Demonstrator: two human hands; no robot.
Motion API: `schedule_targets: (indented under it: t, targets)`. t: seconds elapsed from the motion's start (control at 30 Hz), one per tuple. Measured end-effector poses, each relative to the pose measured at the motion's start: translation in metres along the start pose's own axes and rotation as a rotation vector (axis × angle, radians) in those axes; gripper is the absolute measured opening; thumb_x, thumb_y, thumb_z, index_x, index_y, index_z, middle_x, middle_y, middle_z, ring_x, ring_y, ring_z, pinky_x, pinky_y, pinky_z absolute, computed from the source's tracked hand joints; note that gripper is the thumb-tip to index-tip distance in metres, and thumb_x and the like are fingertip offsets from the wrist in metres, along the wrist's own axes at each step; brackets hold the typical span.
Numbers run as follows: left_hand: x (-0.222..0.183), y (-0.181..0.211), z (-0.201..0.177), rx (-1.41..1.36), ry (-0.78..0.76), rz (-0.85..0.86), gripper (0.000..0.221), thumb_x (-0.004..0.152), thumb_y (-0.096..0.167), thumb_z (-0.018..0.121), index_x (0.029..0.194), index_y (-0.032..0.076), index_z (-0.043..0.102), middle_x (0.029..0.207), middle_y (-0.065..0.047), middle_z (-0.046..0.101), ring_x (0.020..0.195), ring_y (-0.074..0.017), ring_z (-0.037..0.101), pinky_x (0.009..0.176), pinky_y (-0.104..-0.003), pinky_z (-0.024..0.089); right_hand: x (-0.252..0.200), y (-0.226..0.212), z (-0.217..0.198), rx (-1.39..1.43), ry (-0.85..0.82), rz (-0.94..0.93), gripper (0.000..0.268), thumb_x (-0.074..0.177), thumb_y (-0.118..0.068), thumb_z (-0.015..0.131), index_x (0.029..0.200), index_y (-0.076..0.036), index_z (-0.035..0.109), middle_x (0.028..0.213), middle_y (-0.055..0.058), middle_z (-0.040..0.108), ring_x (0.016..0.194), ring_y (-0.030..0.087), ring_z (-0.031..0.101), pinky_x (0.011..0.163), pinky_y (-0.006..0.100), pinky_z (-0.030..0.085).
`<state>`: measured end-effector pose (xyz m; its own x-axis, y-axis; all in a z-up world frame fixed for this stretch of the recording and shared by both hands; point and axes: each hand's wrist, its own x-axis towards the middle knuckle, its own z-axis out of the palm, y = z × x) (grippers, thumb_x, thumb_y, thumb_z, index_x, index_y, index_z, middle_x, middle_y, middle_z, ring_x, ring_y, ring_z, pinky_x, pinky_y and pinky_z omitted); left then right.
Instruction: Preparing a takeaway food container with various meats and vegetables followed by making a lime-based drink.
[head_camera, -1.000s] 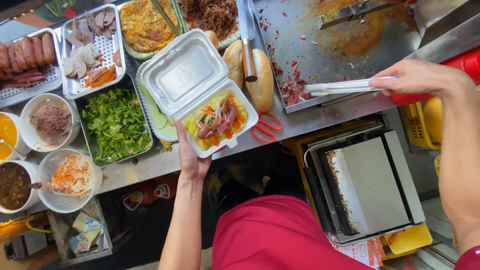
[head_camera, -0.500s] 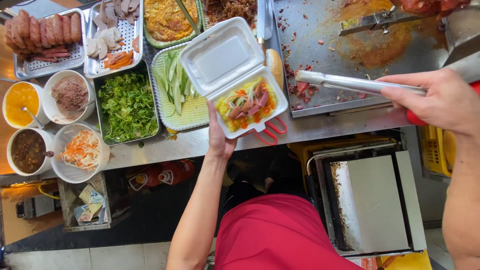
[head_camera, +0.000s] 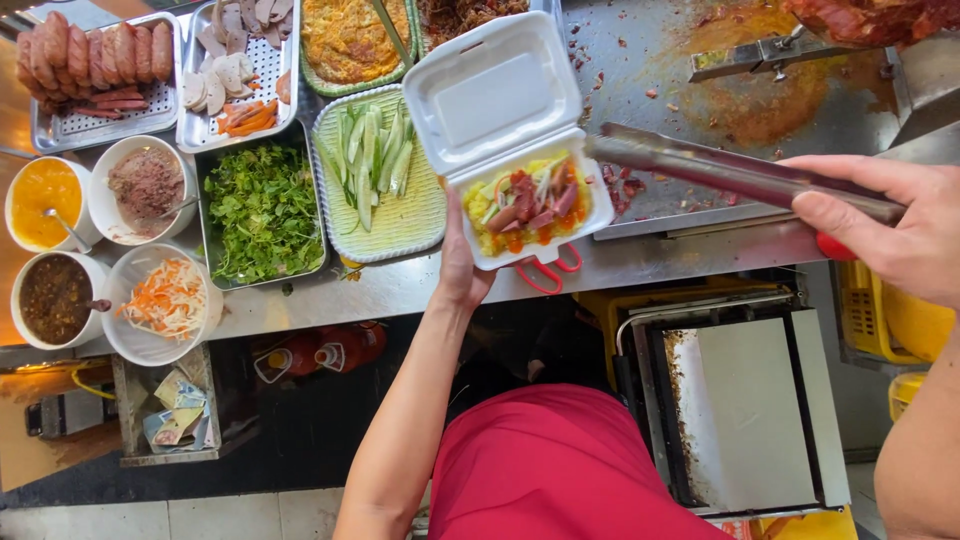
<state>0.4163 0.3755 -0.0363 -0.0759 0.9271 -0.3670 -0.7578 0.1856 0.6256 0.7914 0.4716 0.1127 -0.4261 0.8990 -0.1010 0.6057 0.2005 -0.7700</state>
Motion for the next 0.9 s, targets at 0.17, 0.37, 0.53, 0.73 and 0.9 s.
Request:
schedule_targets:
  t: [0.17, 0.37, 0.53, 0.73, 0.9]
  targets:
    - [-0.011, 0.009, -0.013, 0.080, 0.045, -0.003, 0.084, 0.096, 0.073, 0.035, 0.159, 0.018, 0.031, 0.144, -0.015, 0.056, 0.126, -0.0313, 0.061, 0.086, -0.056, 0.062, -0.002, 0.097, 0.037, -0.306, -0.055, 0.400, 0.042, 0.100, -0.032, 0.072, 0.140, -0.018, 0.072, 0.088, 0.017, 0.075, 0.072, 0.028, 0.067, 0.066, 0.043, 0.053]
    - [-0.017, 0.007, -0.010, 0.097, 0.093, 0.001, 0.091, 0.094, 0.078, 0.035, 0.161, 0.017, 0.029, 0.145, -0.019, 0.057, 0.126, -0.0335, 0.062, 0.083, -0.054, 0.063, -0.018, 0.115, 0.105, -0.318, 0.023, 0.137, 0.046, 0.095, -0.036, 0.072, 0.139, -0.022, 0.069, 0.103, 0.010, 0.073, 0.079, 0.028, 0.070, 0.072, 0.042, 0.055]
    - [-0.012, 0.002, -0.003, 0.124, 0.147, 0.000, 0.092, 0.090, 0.079, 0.036, 0.161, 0.020, 0.026, 0.147, -0.018, 0.054, 0.128, -0.0335, 0.061, 0.084, -0.054, 0.063, -0.021, 0.095, 0.128, -0.532, 0.056, -0.006, 0.047, 0.095, -0.036, 0.073, 0.141, -0.024, 0.068, 0.094, 0.008, 0.070, 0.070, 0.032, 0.069, 0.064, 0.045, 0.055]
    - [0.000, -0.002, -0.001, 0.113, 0.105, 0.018, 0.089, 0.096, 0.076, 0.034, 0.162, 0.017, 0.029, 0.148, -0.020, 0.054, 0.128, -0.0327, 0.061, 0.085, -0.055, 0.063, -0.022, 0.084, 0.087, -0.395, 0.228, -0.161, 0.036, 0.100, -0.024, 0.074, 0.134, -0.016, 0.072, 0.093, 0.009, 0.071, 0.072, 0.028, 0.067, 0.065, 0.040, 0.055]
    - [0.010, -0.008, 0.009, 0.115, 0.054, -0.012, 0.090, 0.095, 0.077, 0.032, 0.160, 0.015, 0.033, 0.146, -0.014, 0.056, 0.128, -0.0306, 0.061, 0.079, -0.053, 0.065, -0.026, 0.032, 0.038, -0.196, 0.131, -0.221, 0.037, 0.100, -0.022, 0.074, 0.135, -0.013, 0.071, 0.093, 0.008, 0.071, 0.068, 0.018, 0.066, 0.062, 0.029, 0.054]
